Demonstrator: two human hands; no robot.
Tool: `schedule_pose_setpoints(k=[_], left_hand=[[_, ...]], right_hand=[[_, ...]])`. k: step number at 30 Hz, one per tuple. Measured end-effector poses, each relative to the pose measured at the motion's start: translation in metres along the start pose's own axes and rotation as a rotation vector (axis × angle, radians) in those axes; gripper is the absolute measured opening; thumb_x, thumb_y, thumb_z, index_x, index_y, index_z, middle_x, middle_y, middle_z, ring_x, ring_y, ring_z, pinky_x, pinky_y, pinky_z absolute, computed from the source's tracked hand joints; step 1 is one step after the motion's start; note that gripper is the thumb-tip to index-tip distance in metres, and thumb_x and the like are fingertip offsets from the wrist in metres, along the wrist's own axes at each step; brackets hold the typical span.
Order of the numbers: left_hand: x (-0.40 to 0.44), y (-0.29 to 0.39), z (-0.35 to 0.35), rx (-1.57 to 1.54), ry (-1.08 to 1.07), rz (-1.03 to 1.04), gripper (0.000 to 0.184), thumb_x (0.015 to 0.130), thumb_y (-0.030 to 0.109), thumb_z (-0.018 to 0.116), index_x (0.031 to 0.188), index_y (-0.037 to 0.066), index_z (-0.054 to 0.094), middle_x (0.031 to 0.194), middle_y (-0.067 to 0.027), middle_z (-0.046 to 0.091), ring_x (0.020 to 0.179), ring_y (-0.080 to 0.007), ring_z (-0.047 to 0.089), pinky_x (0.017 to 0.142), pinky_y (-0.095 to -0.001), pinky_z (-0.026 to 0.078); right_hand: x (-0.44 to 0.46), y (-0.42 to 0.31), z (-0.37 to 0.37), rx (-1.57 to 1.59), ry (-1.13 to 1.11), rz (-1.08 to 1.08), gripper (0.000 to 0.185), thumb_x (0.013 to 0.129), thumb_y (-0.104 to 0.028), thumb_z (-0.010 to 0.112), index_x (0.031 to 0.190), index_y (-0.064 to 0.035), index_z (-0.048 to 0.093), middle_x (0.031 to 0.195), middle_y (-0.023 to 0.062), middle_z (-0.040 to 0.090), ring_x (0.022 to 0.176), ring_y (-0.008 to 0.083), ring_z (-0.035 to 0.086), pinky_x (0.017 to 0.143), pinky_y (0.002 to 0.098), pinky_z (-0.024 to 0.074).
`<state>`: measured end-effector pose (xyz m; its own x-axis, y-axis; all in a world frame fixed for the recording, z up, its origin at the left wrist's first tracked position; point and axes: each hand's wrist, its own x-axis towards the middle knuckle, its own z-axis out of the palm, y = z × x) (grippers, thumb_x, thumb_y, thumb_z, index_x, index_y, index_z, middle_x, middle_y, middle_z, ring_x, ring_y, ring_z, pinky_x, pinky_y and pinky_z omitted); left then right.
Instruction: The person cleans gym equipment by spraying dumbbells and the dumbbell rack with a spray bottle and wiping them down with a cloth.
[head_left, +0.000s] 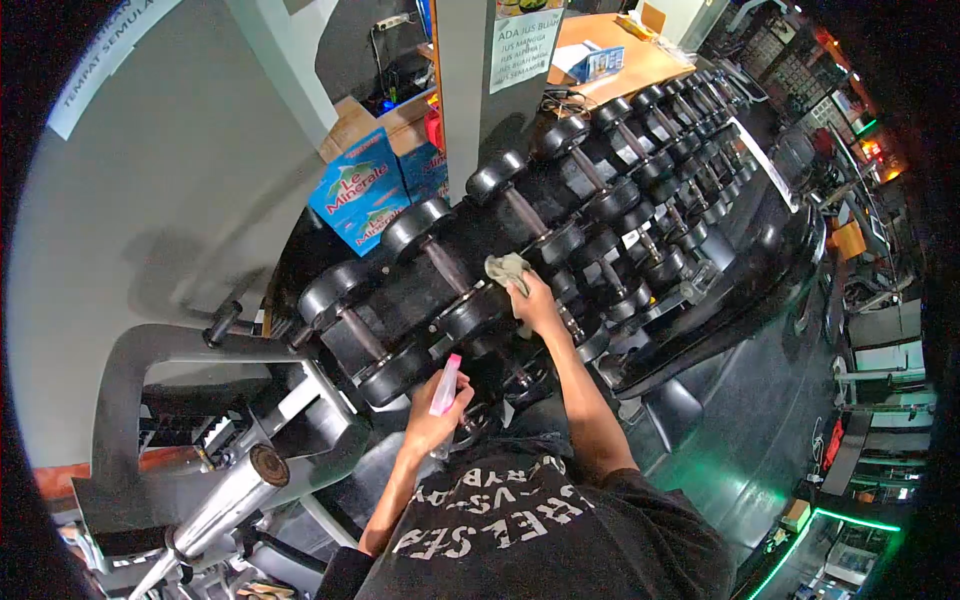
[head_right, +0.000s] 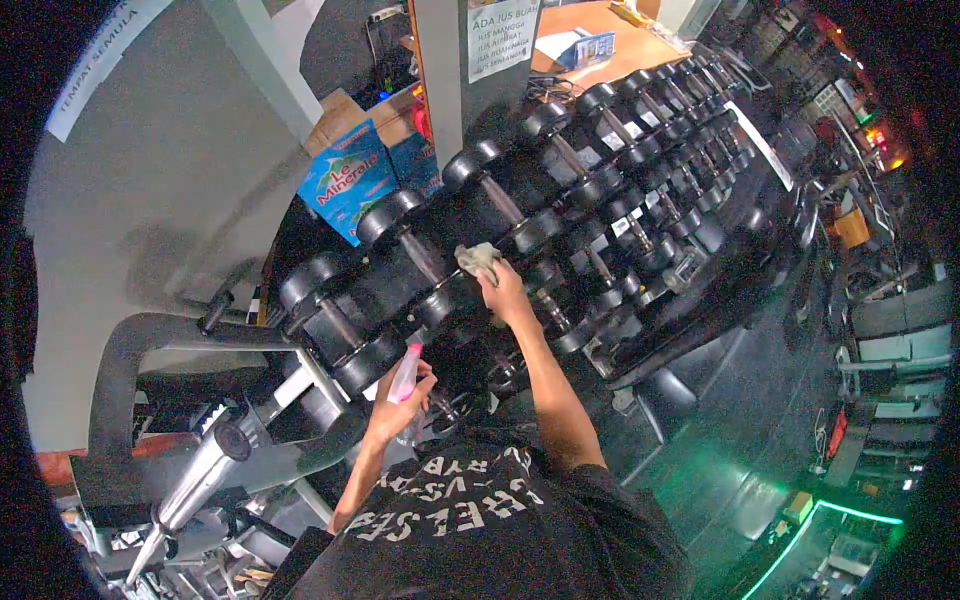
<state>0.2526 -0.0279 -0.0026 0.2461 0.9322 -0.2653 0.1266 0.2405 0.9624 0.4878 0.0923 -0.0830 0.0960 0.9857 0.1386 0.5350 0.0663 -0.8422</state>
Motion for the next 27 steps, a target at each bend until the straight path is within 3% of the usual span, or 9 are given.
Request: schedule_pose_setpoints(k=[2,4,6,9,12,16,20,24,27], left_hand=[[0.002,0.004,0.003,0.002,0.002,-0.007,0.019,0.085,0.012,0.064,0.1,0.003,0.057,0.079,-0.0022,0.061,0.053,-0.0083,0.056,0.047,-0.0245,0.045],[0.004,0.006,0.005,0.006,0.004,-0.015,0.019,0.086,0.012,0.064,0.101,0.003,0.057,0.08,-0.0024,0.061,0.053,-0.0083,0.056,0.047,-0.0244,0.045],[0.006,0.003,0.009,-0.015,0.015,-0.015,0.02,0.086,0.012,0.064,0.102,0.003,0.057,0.08,-0.0027,0.061,0.053,-0.0082,0.056,0.047,-0.0242,0.045],[0.005,-0.001,0.012,-0.031,0.066,-0.047,0.022,0.086,0.013,0.064,0.103,0.003,0.057,0.08,-0.0033,0.062,0.052,-0.0084,0.056,0.047,-0.0243,0.045],[-0.001,-0.005,0.014,-0.093,0.106,-0.058,0.022,0.086,0.012,0.064,0.104,0.002,0.056,0.081,-0.0037,0.062,0.052,-0.0088,0.056,0.046,-0.0248,0.045],[-0.007,-0.013,0.016,-0.096,0.147,-0.019,0.022,0.085,0.011,0.064,0.103,0.002,0.056,0.081,-0.0039,0.062,0.051,-0.0092,0.055,0.046,-0.0251,0.045],[-0.015,-0.011,0.016,-0.093,0.203,-0.04,0.019,0.085,0.009,0.064,0.101,0.001,0.056,0.08,-0.0039,0.06,0.051,-0.0095,0.055,0.045,-0.0253,0.045],[-0.027,-0.01,0.018,-0.12,0.299,0.016,0.017,0.084,0.007,0.064,0.098,0.001,0.056,0.077,-0.0039,0.059,0.051,-0.0094,0.055,0.045,-0.0249,0.044],[-0.041,-0.005,0.019,-0.109,0.36,0.029,0.016,0.085,0.008,0.063,0.097,0.0,0.056,0.075,-0.0036,0.058,0.051,-0.0091,0.054,0.045,-0.0243,0.044]], right_hand=[[0.017,0.031,0.005,0.023,-0.027,0.088,0.028,0.091,-0.021,0.053,0.109,0.0,0.059,0.103,0.0183,0.063,0.1,0.0366,0.059,0.084,0.0391,0.0451],[0.031,0.091,0.02,0.074,-0.4,0.463,0.029,0.092,-0.024,0.052,0.108,-0.0019,0.061,0.103,0.0142,0.065,0.101,0.029,0.059,0.086,0.0378,0.044],[0.02,0.215,0.068,0.222,-0.492,0.171,0.031,0.092,-0.018,0.051,0.119,-0.0062,0.058,0.116,0.0059,0.061,0.107,0.0146,0.053,0.092,0.0307,0.0402],[0.011,0.154,0.053,0.357,-0.549,0.388,0.034,0.092,-0.013,0.052,0.125,-0.0069,0.055,0.121,0.0075,0.059,0.111,0.017,0.052,0.094,0.0294,0.0387],[-0.001,0.122,0.047,0.574,-0.129,0.649,0.032,0.092,-0.015,0.053,0.121,-0.0035,0.057,0.118,0.0119,0.06,0.108,0.0221,0.054,0.094,0.0303,0.0396],[-0.006,0.032,0.015,0.187,0.03,0.199,0.027,0.092,-0.018,0.052,0.112,-0.0021,0.061,0.116,0.0149,0.061,0.107,0.0303,0.056,0.087,0.0351,0.0456],[-0.006,-0.021,0.027,-0.42,-0.138,-0.743,0.023,0.079,-0.015,0.058,0.101,-0.0145,0.067,0.113,0.0078,0.062,0.113,0.0264,0.053,0.097,0.0394,0.0429],[-0.026,-0.053,0.056,-0.516,-0.29,-0.951,0.021,0.081,-0.018,0.054,0.095,-0.0148,0.07,0.112,0.004,0.06,0.122,0.0269,0.044,0.105,0.046,0.032],[-0.033,-0.055,0.083,-1.049,-0.421,-1.256,0.025,0.083,-0.024,0.053,0.096,-0.0116,0.07,0.115,0.0048,0.06,0.118,0.0295,0.045,0.104,0.0472,0.0305]])
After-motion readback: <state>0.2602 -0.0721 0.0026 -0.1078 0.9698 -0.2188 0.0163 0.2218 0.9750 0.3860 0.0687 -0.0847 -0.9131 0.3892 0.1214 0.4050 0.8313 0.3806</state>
